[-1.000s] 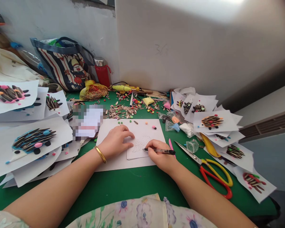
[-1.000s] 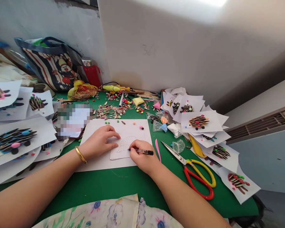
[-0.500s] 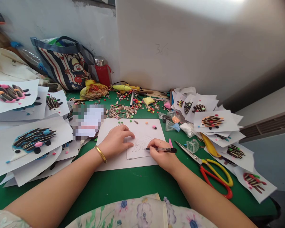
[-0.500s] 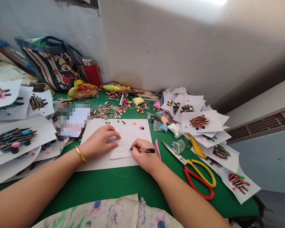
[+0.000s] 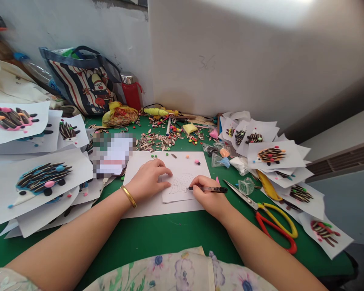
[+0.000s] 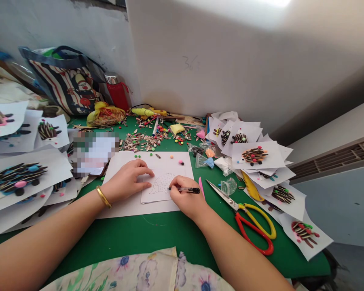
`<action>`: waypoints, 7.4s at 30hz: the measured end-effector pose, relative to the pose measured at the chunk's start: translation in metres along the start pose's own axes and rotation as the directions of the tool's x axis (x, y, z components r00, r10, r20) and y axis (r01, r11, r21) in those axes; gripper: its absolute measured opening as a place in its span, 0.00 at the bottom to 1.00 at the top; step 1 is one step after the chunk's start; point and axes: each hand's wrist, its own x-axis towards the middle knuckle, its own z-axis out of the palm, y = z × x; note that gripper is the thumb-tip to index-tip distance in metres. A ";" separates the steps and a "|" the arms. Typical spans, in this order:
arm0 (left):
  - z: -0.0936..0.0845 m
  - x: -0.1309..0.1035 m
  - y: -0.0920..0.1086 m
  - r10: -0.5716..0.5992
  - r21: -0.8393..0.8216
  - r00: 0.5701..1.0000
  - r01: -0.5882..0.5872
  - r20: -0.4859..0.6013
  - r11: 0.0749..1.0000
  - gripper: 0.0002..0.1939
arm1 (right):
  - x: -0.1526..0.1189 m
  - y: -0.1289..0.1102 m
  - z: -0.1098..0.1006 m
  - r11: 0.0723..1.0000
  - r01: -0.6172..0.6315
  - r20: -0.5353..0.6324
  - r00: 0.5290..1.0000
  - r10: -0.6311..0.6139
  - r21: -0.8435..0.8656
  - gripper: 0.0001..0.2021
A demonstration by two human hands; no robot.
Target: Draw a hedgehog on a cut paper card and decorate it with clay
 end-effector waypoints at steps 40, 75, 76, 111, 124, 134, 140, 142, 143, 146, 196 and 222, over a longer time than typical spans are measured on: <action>-0.001 -0.001 0.001 -0.002 0.001 1.000 0.002 0.007 1.000 0.13 | 0.011 0.013 -0.008 0.999 -0.012 -0.095 0.995 0.016 0.040 0.07; 0.000 -0.001 0.000 0.006 0.001 1.000 -0.006 -0.007 1.000 0.12 | 0.003 0.005 -0.001 0.998 -0.064 -0.007 0.998 0.064 0.008 0.09; 0.000 -0.001 0.000 0.005 0.001 1.000 -0.005 -0.006 1.000 0.12 | 0.003 0.005 -0.001 0.998 -0.060 -0.008 0.998 0.060 0.006 0.09; -0.001 -0.001 0.001 -0.005 0.010 1.000 0.004 0.009 1.000 0.13 | 0.011 0.016 -0.007 0.996 0.014 -0.100 0.995 -0.005 0.091 0.08; 0.001 -0.001 -0.001 0.007 0.002 1.000 -0.007 -0.010 1.000 0.12 | 0.012 0.017 -0.009 0.993 0.022 -0.134 0.991 -0.007 0.112 0.07; -0.002 -0.002 0.000 -0.005 0.002 1.000 0.005 0.012 1.000 0.12 | 0.019 0.033 -0.030 0.920 0.270 -0.248 0.906 -0.343 -0.285 0.13; -0.001 -0.001 0.000 0.000 0.000 1.000 0.000 0.011 1.000 0.12 | 0.023 0.048 -0.039 0.811 0.154 -0.133 0.953 -0.274 -0.564 0.23; -0.001 -0.001 -0.001 0.008 -0.003 1.000 -0.008 0.007 1.000 0.12 | 0.024 0.048 -0.039 0.797 0.118 -0.143 0.958 -0.248 -0.592 0.23; -0.001 -0.001 -0.001 0.010 -0.005 1.000 -0.010 0.005 1.000 0.12 | 0.024 0.047 -0.039 0.794 0.100 -0.159 0.957 -0.241 -0.599 0.23; -0.001 -0.001 -0.001 0.010 -0.007 1.000 -0.010 0.002 1.000 0.12 | 0.024 0.043 -0.036 0.806 0.074 -0.225 0.942 -0.251 -0.588 0.20; -0.002 -0.010 0.031 -0.231 -0.622 0.967 0.116 -0.108 0.775 0.17 | 0.029 -0.006 -0.006 0.899 0.412 -0.131 0.893 -0.431 -0.149 0.11; -0.003 -0.009 0.026 -0.287 -0.594 0.943 0.135 -0.168 0.793 0.18 | 0.057 0.036 -0.048 0.814 -0.010 -0.326 0.919 -0.220 -0.580 0.12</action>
